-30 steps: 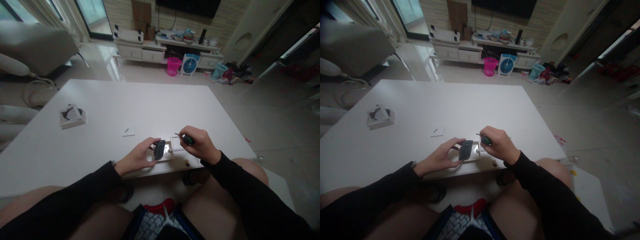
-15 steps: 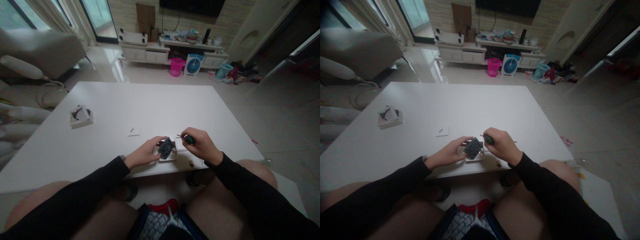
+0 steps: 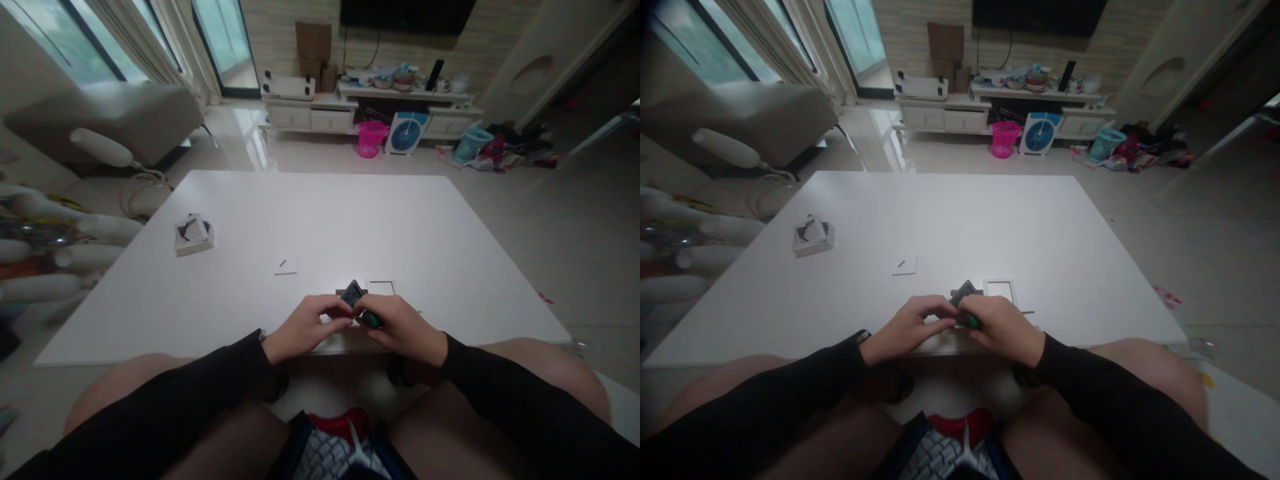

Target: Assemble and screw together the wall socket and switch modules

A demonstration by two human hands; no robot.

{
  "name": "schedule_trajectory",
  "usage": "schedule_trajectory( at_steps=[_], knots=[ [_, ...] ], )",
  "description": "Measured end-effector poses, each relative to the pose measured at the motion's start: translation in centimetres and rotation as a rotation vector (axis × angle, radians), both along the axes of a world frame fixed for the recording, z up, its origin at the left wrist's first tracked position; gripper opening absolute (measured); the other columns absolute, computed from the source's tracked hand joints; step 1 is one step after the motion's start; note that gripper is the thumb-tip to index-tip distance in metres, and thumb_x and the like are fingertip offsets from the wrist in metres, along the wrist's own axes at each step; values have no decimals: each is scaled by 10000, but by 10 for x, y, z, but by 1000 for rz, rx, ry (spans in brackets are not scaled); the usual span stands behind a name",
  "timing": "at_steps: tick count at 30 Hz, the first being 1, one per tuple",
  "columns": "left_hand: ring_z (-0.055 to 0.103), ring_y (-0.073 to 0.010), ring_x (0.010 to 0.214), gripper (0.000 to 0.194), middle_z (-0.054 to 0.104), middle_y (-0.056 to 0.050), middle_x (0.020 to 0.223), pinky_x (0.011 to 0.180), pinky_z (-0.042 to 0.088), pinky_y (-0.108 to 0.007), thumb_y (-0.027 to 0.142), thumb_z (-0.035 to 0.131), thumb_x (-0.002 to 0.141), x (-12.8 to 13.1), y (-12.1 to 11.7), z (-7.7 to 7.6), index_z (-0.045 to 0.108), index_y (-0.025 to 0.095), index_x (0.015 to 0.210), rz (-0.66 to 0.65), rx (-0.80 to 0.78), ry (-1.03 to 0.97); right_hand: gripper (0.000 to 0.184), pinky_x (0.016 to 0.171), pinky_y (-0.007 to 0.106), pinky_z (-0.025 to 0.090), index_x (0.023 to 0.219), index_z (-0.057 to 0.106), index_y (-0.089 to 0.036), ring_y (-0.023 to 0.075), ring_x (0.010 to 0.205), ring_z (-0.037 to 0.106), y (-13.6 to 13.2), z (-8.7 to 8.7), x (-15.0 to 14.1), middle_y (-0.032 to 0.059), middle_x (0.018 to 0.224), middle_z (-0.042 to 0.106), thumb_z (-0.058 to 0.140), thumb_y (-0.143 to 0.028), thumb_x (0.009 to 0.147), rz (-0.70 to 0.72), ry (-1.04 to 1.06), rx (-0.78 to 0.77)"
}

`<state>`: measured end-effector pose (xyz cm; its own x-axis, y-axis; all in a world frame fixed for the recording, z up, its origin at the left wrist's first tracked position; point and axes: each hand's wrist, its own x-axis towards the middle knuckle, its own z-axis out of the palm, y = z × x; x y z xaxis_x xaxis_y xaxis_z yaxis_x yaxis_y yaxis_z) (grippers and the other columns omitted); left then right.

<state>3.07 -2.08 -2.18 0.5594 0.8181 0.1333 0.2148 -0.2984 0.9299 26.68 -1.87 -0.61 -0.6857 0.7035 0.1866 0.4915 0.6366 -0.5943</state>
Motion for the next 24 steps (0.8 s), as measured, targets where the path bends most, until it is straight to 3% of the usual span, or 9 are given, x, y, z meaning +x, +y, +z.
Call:
schedule_trajectory(
  at_steps=[7, 11, 16, 18, 21, 24],
  knots=[
    [691, -160, 780, 65, 757, -27, 848, 728, 531, -294, 197, 674, 934, -3, -2, -5, 736, 179, 922, 9, -10, 60, 341, 692, 276, 462, 1020, 590, -217, 202, 801, 673, -4, -6, -6, 30, 915, 714, 645, -9, 756, 55, -31, -39],
    [678, -152, 769, 57, 742, -21, 838, 731, 520, -283, 179, 669, 941, -6, 3, -7, 723, 172, 924, -5, 18, 92, 269, 697, 279, 452, 1026, 595, -206, 206, 809, 674, 1, -6, -5, 46, 926, 713, 657, -49, 816, 64, -70, 3],
    [627, -135, 769, 71, 697, -31, 891, 721, 503, -264, 174, 662, 950, -19, 22, -12, 718, 168, 907, 76, 120, 150, 25, 661, 282, 393, 977, 604, -199, 186, 733, 609, 17, 4, 12, 45, 864, 676, 604, -189, 955, -86, -152, 104],
    [629, -136, 775, 65, 699, -31, 890, 720, 498, -259, 164, 667, 945, -21, 26, -17, 722, 170, 910, 89, 146, 161, 42, 664, 286, 390, 949, 603, -200, 183, 724, 597, 22, 10, 19, 44, 848, 667, 587, -230, 974, -167, -161, 105],
    [646, -152, 814, 75, 718, -33, 885, 742, 489, -272, 141, 661, 947, -14, 21, -25, 726, 178, 934, 55, 268, 193, 58, 680, 293, 397, 942, 605, -204, 185, 733, 591, 23, 16, 27, 45, 851, 665, 584, -251, 968, -219, -153, 106],
    [638, -180, 849, 90, 737, -46, 928, 753, 455, -306, 146, 643, 963, -1, 10, -33, 722, 186, 948, -15, 520, 287, 47, 687, 296, 398, 932, 607, -205, 187, 738, 588, 23, 15, 30, 45, 849, 664, 587, -241, 954, -225, -150, 101]
  ],
)
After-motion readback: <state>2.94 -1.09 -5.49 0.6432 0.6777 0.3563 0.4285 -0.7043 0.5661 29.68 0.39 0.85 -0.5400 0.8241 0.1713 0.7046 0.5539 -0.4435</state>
